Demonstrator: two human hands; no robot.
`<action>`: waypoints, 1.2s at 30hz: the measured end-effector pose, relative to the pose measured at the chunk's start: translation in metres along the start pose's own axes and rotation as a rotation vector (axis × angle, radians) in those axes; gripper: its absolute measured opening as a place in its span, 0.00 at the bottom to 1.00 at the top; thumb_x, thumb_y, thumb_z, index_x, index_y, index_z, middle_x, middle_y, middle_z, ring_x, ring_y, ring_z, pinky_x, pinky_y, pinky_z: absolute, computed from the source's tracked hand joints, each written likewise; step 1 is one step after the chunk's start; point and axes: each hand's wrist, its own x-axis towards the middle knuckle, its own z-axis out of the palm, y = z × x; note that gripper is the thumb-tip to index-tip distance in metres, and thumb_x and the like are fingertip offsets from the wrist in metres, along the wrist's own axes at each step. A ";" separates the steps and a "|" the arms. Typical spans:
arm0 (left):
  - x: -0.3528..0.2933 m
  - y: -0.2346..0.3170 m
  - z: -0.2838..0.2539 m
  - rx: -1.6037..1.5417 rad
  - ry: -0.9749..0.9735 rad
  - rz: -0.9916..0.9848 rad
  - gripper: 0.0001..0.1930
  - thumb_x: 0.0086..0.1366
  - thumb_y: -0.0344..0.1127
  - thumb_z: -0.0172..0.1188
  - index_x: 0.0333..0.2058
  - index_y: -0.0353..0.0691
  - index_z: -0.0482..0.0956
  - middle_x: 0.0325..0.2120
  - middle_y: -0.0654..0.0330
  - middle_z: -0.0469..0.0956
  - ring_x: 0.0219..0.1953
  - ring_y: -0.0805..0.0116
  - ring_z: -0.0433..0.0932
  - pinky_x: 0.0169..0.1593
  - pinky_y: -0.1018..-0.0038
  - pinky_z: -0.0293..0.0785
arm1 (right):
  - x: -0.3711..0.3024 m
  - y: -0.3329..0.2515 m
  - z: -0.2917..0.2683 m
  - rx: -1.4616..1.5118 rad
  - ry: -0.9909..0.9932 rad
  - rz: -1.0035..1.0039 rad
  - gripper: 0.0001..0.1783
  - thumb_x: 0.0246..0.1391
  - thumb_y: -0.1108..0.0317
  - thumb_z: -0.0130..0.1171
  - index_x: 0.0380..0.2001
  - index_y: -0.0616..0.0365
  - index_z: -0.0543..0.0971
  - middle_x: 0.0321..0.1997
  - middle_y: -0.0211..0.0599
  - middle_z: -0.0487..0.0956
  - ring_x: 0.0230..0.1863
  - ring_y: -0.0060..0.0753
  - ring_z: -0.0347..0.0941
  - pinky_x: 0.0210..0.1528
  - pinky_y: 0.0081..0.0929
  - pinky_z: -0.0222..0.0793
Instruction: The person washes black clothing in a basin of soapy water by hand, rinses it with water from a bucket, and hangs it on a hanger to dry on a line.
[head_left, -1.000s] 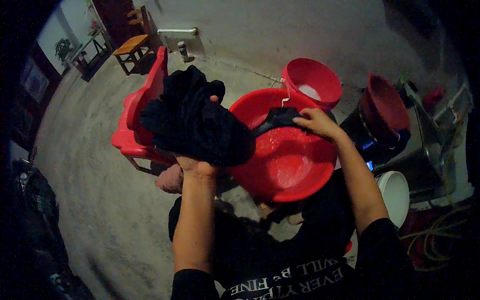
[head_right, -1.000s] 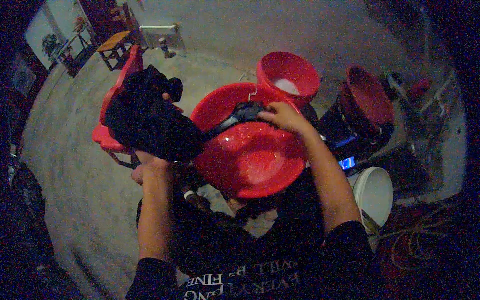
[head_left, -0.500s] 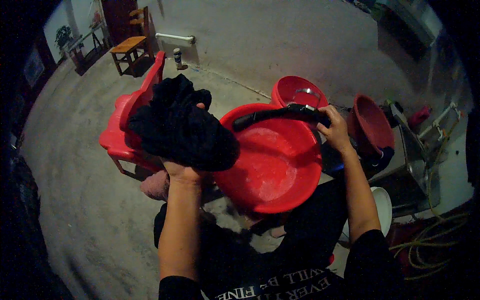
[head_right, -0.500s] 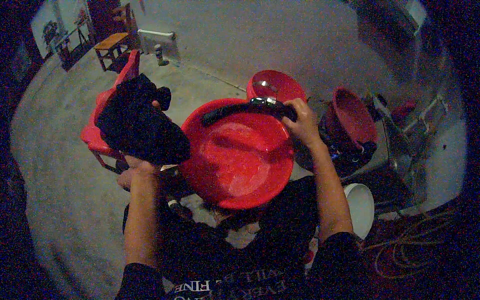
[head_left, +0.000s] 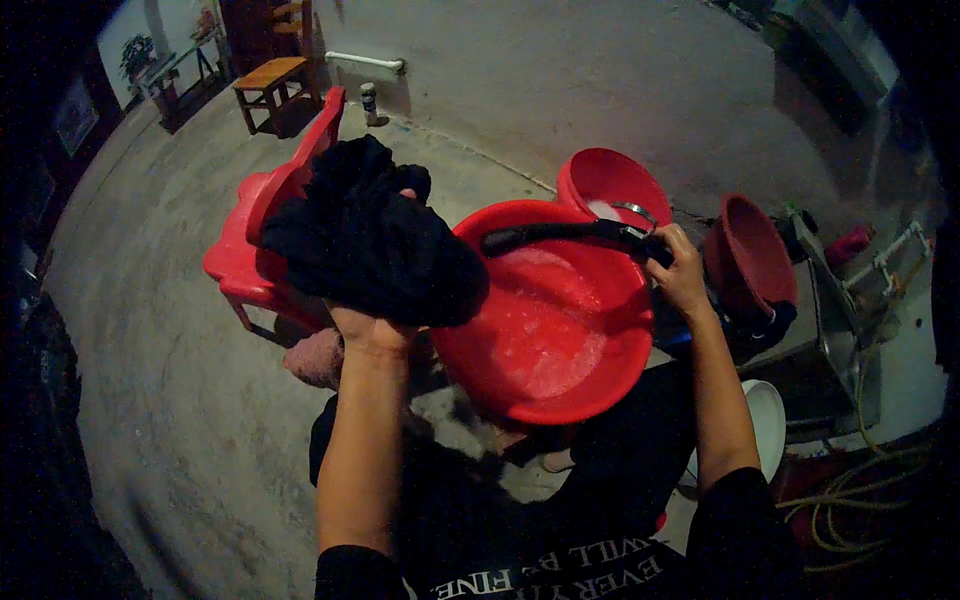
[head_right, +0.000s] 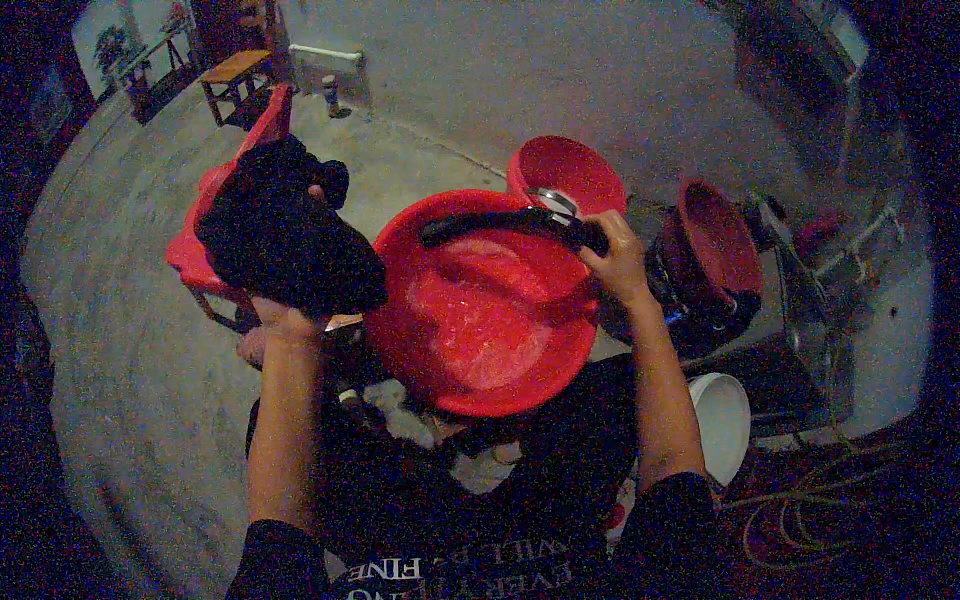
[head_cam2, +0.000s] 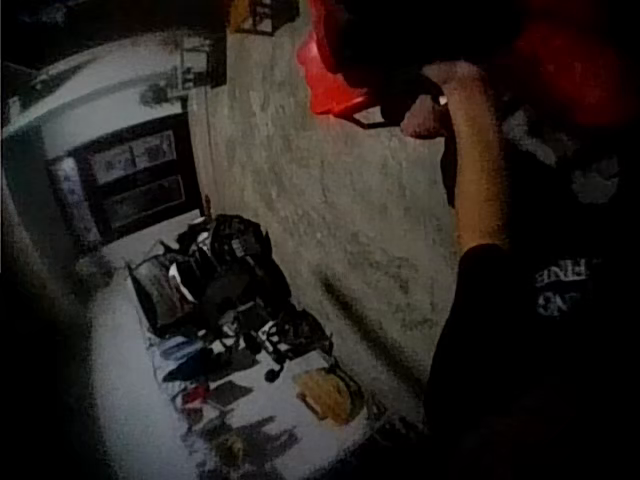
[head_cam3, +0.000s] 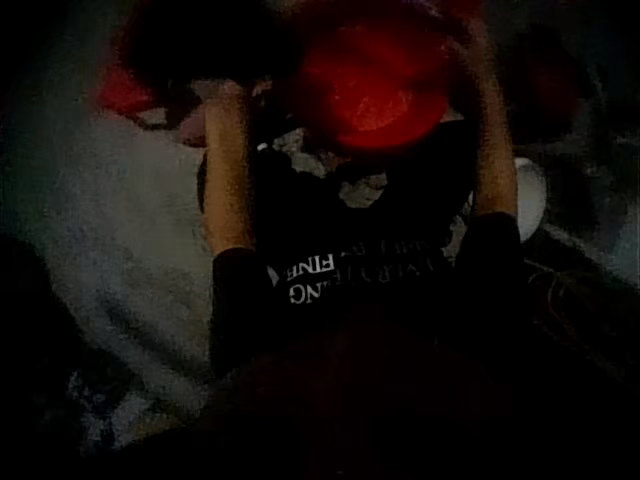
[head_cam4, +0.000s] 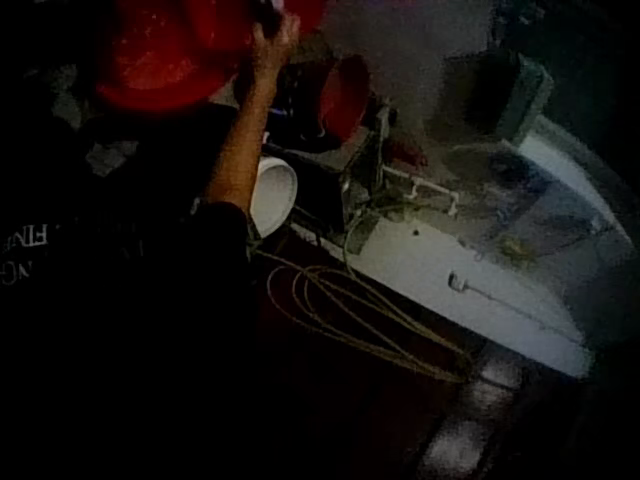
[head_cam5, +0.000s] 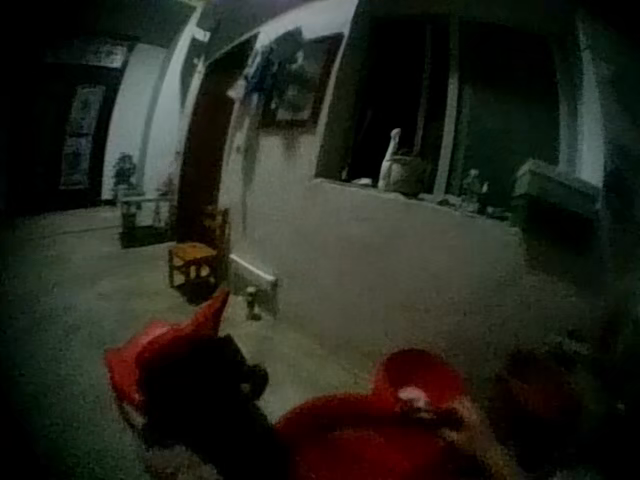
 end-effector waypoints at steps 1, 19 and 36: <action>-0.002 -0.001 0.001 -0.025 -0.002 0.003 0.31 0.59 0.57 0.42 0.53 0.40 0.61 0.50 0.49 0.65 0.50 0.56 0.66 0.55 0.60 0.61 | -0.002 0.003 0.001 -0.003 -0.004 0.010 0.20 0.32 0.72 0.58 0.35 0.58 0.71 0.32 0.40 0.71 0.37 0.42 0.70 0.39 0.31 0.66; -0.004 0.011 -0.018 0.472 0.085 0.080 0.24 0.62 0.48 0.38 0.51 0.40 0.62 0.47 0.56 0.68 0.46 0.60 0.69 0.51 0.65 0.64 | -0.030 0.042 0.014 -0.073 -0.252 0.187 0.22 0.42 0.54 0.60 0.36 0.60 0.74 0.36 0.41 0.73 0.40 0.41 0.70 0.42 0.30 0.65; 0.017 -0.036 -0.016 1.406 -0.054 0.132 0.18 0.61 0.41 0.39 0.47 0.40 0.65 0.42 0.59 0.70 0.42 0.63 0.70 0.46 0.69 0.66 | -0.001 -0.029 0.012 -0.093 -0.031 0.023 0.18 0.37 0.60 0.61 0.34 0.55 0.71 0.34 0.36 0.69 0.39 0.38 0.69 0.36 0.34 0.67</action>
